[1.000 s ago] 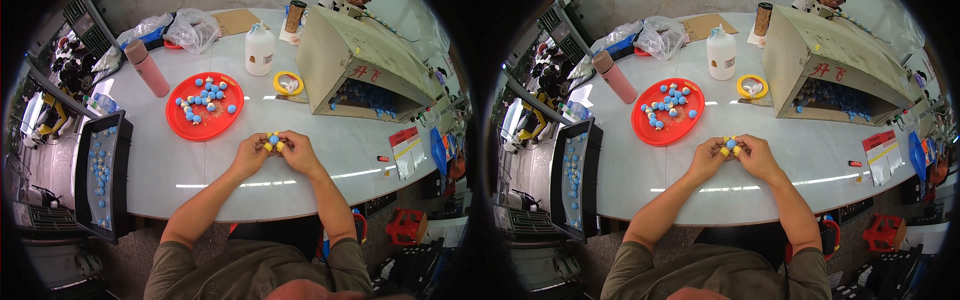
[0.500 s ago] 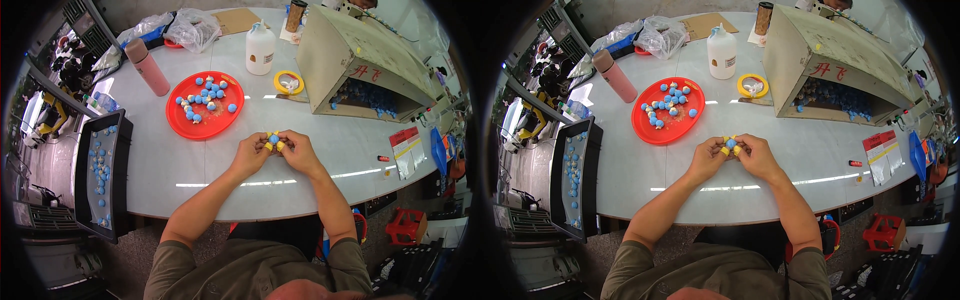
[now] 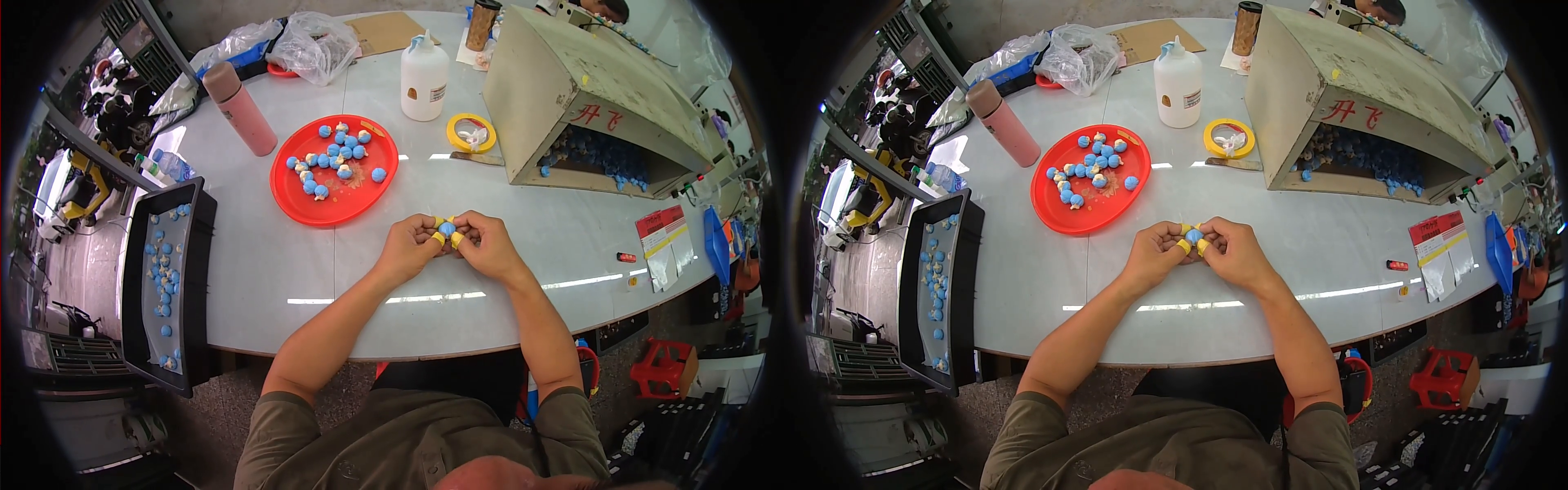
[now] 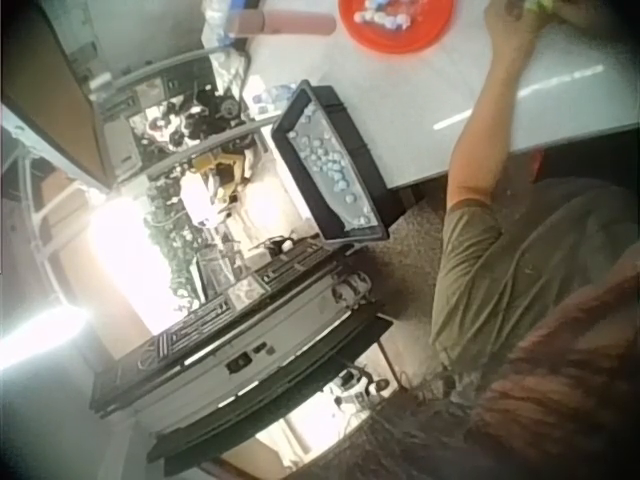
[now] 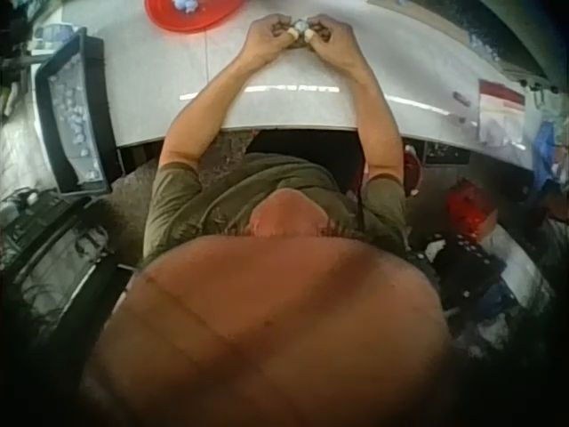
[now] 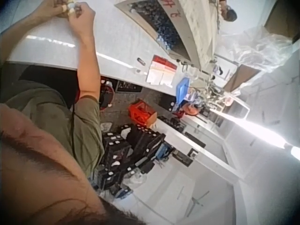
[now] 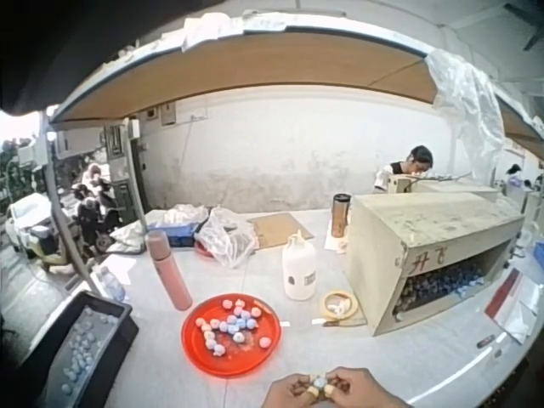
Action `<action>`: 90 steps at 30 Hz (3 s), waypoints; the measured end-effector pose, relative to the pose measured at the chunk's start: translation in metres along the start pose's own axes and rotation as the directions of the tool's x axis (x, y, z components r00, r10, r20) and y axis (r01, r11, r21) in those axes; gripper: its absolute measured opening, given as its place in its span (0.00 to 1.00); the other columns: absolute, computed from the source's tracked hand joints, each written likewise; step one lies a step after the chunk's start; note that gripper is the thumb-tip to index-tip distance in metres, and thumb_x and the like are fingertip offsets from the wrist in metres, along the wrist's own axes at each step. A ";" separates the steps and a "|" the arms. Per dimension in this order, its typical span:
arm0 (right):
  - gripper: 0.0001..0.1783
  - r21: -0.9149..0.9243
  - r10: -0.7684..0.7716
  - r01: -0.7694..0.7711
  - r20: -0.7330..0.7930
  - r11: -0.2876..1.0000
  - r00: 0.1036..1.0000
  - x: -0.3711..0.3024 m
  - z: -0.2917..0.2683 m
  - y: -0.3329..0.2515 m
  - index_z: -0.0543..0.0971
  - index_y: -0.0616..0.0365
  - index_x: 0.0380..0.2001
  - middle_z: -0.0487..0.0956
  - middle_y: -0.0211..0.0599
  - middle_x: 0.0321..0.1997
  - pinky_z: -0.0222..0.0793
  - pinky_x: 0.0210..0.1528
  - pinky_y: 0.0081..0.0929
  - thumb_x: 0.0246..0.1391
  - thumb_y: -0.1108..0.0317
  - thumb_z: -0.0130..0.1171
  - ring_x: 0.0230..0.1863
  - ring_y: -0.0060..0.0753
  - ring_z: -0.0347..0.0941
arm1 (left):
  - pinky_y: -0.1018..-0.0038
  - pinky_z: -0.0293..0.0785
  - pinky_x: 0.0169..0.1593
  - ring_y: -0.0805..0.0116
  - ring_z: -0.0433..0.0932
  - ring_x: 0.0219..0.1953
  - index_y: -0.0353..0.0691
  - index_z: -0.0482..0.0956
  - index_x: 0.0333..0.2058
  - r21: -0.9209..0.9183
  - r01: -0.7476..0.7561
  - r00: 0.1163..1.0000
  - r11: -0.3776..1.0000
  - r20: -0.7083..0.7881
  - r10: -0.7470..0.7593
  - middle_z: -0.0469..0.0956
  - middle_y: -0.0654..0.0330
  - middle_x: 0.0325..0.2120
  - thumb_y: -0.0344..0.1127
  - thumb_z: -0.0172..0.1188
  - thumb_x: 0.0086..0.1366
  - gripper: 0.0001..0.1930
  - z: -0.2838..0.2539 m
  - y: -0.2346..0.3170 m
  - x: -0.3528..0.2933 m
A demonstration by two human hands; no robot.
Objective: The person assembles small spherical toys by taking parts from the table and storage box, applying glue with a squeeze bottle, and pressing the components together by hand.
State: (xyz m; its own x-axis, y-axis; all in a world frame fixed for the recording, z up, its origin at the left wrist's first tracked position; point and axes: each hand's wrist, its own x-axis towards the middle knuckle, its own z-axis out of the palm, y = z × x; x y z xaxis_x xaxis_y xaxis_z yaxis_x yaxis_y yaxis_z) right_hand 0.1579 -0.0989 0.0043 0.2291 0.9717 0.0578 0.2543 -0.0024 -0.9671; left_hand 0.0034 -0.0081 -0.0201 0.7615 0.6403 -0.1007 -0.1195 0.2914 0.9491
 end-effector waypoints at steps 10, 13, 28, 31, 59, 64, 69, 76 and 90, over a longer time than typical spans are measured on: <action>0.09 0.010 0.029 -0.029 0.011 1.000 1.000 0.001 -0.001 0.002 0.77 0.68 0.37 0.79 0.32 0.27 0.70 0.29 0.15 0.51 0.79 0.55 0.26 0.15 0.74 | 0.76 0.80 0.44 0.68 0.80 0.39 0.21 0.69 0.45 0.064 -0.018 1.000 0.998 -0.010 0.019 0.77 0.50 0.40 0.21 0.53 0.62 0.13 0.000 -0.007 0.003; 0.09 0.030 0.046 -0.046 0.013 0.998 0.999 0.000 -0.002 -0.002 0.77 0.69 0.38 0.80 0.33 0.28 0.71 0.29 0.16 0.52 0.79 0.55 0.26 0.17 0.75 | 0.76 0.80 0.43 0.68 0.80 0.40 0.21 0.68 0.45 0.072 -0.023 1.000 0.997 -0.018 0.024 0.77 0.50 0.39 0.21 0.54 0.62 0.14 0.001 -0.005 0.001; 0.09 0.069 0.107 -0.109 0.033 0.992 0.994 0.000 -0.002 0.000 0.75 0.69 0.39 0.79 0.35 0.32 0.73 0.30 0.18 0.55 0.78 0.51 0.27 0.21 0.76 | 0.75 0.81 0.45 0.68 0.80 0.40 0.24 0.70 0.45 0.070 -0.010 0.999 0.997 0.032 0.008 0.76 0.52 0.41 0.23 0.53 0.65 0.11 -0.004 -0.002 0.002; 0.09 0.066 0.106 -0.108 0.030 0.992 0.994 -0.001 -0.001 0.002 0.75 0.69 0.39 0.79 0.35 0.32 0.73 0.30 0.19 0.55 0.79 0.51 0.27 0.21 0.75 | 0.75 0.81 0.45 0.69 0.80 0.41 0.24 0.71 0.44 0.080 -0.016 0.999 0.997 0.044 0.012 0.76 0.52 0.41 0.23 0.53 0.65 0.10 -0.005 -0.004 0.002; 0.09 0.024 0.048 -0.048 0.007 0.999 0.999 -0.001 0.000 -0.004 0.75 0.69 0.39 0.80 0.37 0.32 0.72 0.32 0.19 0.54 0.78 0.52 0.28 0.21 0.76 | 0.73 0.81 0.45 0.63 0.80 0.42 0.25 0.70 0.45 0.027 0.018 1.000 0.999 0.019 -0.019 0.76 0.51 0.41 0.22 0.52 0.63 0.12 -0.006 -0.002 0.005; 0.09 0.049 0.093 -0.094 0.021 0.994 0.995 0.000 0.000 -0.007 0.75 0.69 0.40 0.79 0.36 0.33 0.71 0.30 0.19 0.55 0.78 0.51 0.27 0.21 0.75 | 0.73 0.80 0.46 0.62 0.80 0.41 0.25 0.70 0.45 0.012 0.058 0.998 0.998 0.023 -0.058 0.76 0.51 0.41 0.22 0.53 0.63 0.12 -0.006 0.006 0.004; 0.08 0.062 0.077 -0.079 0.022 0.995 0.997 0.000 -0.001 0.001 0.75 0.69 0.38 0.79 0.35 0.31 0.71 0.29 0.18 0.54 0.79 0.51 0.27 0.19 0.73 | 0.73 0.80 0.46 0.62 0.81 0.41 0.24 0.70 0.45 0.043 0.083 0.995 0.996 0.047 -0.085 0.77 0.50 0.41 0.22 0.52 0.63 0.11 -0.006 0.006 0.004; 0.07 0.013 0.035 -0.035 -0.002 0.999 0.999 0.000 0.004 0.001 0.75 0.69 0.37 0.79 0.35 0.31 0.70 0.29 0.18 0.54 0.79 0.51 0.27 0.18 0.73 | 0.74 0.80 0.46 0.61 0.81 0.42 0.24 0.70 0.45 0.025 0.033 0.999 0.999 0.021 -0.034 0.76 0.49 0.41 0.20 0.52 0.63 0.12 -0.005 -0.003 0.005; 0.11 0.124 0.072 -0.067 -0.036 0.990 0.997 0.000 0.008 0.004 0.75 0.69 0.42 0.79 0.36 0.33 0.73 0.30 0.19 0.55 0.77 0.53 0.29 0.19 0.74 | 0.75 0.80 0.40 0.64 0.82 0.36 0.28 0.69 0.45 0.004 0.117 0.993 0.993 0.017 -0.117 0.79 0.52 0.37 0.30 0.49 0.67 0.12 -0.005 0.013 0.002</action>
State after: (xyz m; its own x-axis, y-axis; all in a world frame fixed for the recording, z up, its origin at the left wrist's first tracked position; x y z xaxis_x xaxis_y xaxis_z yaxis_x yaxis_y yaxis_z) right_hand 0.1517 -0.0971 -0.0016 0.2808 0.9598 -0.0031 0.1203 -0.0384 -0.9920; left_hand -0.0002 0.0002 -0.0098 0.7807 0.5900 -0.2058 -0.0275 0.3614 0.9320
